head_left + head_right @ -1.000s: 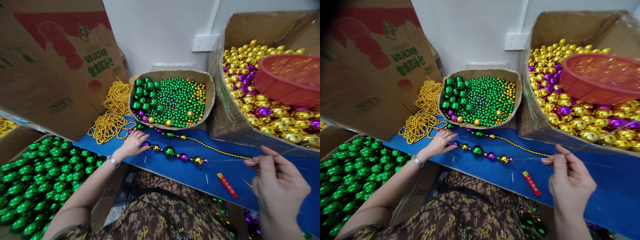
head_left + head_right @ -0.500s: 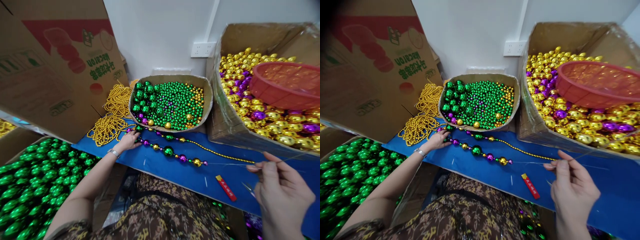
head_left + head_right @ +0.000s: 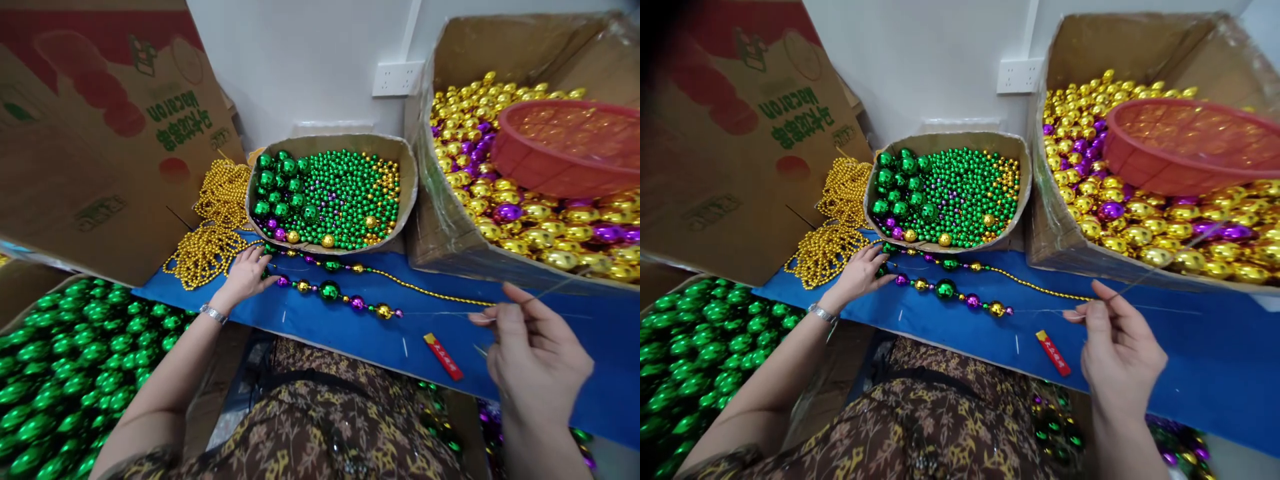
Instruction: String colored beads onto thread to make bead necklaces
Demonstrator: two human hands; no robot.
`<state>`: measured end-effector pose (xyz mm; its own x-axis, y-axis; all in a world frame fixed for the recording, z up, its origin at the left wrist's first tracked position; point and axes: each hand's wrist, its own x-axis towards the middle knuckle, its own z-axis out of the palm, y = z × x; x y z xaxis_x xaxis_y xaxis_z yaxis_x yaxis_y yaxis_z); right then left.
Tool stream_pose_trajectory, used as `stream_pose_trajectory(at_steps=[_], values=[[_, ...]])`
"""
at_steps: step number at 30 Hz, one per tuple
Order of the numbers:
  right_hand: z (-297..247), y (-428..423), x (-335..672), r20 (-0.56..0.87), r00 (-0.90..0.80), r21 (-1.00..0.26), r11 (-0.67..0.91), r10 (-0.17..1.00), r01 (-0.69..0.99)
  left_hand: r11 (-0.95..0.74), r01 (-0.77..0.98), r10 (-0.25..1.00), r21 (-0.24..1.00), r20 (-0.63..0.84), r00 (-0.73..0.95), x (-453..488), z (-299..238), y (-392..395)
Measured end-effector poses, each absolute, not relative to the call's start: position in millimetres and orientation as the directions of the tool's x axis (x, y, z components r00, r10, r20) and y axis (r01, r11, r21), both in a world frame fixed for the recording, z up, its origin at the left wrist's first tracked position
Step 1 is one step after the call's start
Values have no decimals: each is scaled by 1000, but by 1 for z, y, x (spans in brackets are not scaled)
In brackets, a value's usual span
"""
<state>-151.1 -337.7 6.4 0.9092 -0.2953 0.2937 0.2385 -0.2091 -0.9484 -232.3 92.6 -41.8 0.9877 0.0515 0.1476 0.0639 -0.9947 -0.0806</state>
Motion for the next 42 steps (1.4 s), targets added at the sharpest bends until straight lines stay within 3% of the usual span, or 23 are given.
stream_pose_trajectory(at_steps=[3,6,11,18,22,29,36,42], values=[[6,-336,-150,307,913,-946,-194,-268,262,-996,-84,-78,18,227,971,-233,-38,52],[6,-335,-148,325,908,-941,-188,-266,281,-964,-252,-229,84,217,949,-229,-44,-1],[6,-338,-142,318,919,-947,-121,-233,297,-913,-406,-393,38,185,901,-216,-68,-59],[12,-353,-131,279,907,-951,40,-317,306,-942,-336,-333,-15,174,927,-197,-87,-54],[9,-354,-133,299,890,-947,7,-343,321,-950,-311,-310,-28,184,933,-193,-88,-47],[0,-339,-147,314,941,-933,-227,-126,281,-961,-274,-274,-29,187,943,-190,-89,-52],[2,-339,-150,342,937,-913,-264,-75,312,-948,-314,-296,56,213,931,-177,-77,-61],[-4,-336,-148,359,928,-912,-248,-97,327,-936,-353,-348,5,142,926,-140,-71,-76]])
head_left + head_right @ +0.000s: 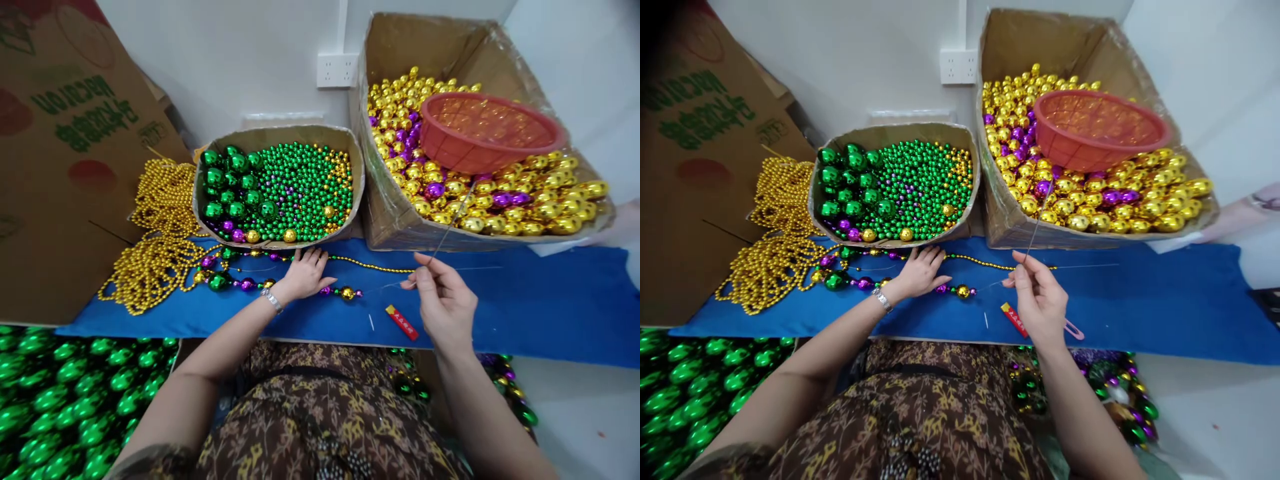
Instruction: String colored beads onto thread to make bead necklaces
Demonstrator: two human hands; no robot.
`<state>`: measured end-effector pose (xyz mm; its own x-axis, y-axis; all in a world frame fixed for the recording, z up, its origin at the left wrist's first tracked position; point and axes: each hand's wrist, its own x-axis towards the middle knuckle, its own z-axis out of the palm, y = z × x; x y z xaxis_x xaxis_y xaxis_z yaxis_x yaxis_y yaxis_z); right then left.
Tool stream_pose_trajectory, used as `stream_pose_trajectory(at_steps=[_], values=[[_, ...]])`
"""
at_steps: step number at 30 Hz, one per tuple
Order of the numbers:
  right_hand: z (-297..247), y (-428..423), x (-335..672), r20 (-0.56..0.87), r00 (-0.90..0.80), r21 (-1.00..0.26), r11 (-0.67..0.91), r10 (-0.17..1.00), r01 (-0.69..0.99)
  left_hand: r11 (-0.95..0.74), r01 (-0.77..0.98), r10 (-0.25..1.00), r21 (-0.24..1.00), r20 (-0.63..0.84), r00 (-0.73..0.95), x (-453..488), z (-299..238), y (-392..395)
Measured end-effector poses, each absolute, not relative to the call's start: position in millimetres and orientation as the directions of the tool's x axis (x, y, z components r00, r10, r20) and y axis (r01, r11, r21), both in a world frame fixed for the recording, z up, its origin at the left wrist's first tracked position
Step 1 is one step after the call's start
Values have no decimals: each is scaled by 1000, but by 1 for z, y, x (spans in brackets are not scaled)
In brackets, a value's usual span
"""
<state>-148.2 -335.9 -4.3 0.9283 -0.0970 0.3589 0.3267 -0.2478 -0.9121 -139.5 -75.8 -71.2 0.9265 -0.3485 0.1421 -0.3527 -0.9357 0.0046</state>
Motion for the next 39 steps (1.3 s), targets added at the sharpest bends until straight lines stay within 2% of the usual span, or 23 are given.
stream_pose_trajectory(at_steps=[5,9,17,26,31,34,39], values=[[-7,-340,-149,359,929,-908,-265,-95,324,-930,-368,-366,12,82,927,-138,-74,-82],[-8,-342,-149,360,926,-907,-273,-111,319,-912,-411,-408,21,84,909,-146,-72,-79],[-8,-344,-146,413,908,-873,-315,-72,372,-887,-461,-455,36,106,884,-152,-59,-75],[-4,-334,-150,412,911,-872,-301,-20,387,-821,-543,-505,177,222,834,-176,-57,-96],[-1,-329,-154,421,907,-867,-284,20,409,-771,-567,-521,289,224,823,-173,-70,-136],[-1,-333,-156,407,913,-880,-268,-4,391,-776,-555,-522,299,189,832,-168,-81,-152],[-1,-345,-156,352,929,-906,-292,-114,307,-807,-539,-521,243,138,842,-164,-95,-159]])
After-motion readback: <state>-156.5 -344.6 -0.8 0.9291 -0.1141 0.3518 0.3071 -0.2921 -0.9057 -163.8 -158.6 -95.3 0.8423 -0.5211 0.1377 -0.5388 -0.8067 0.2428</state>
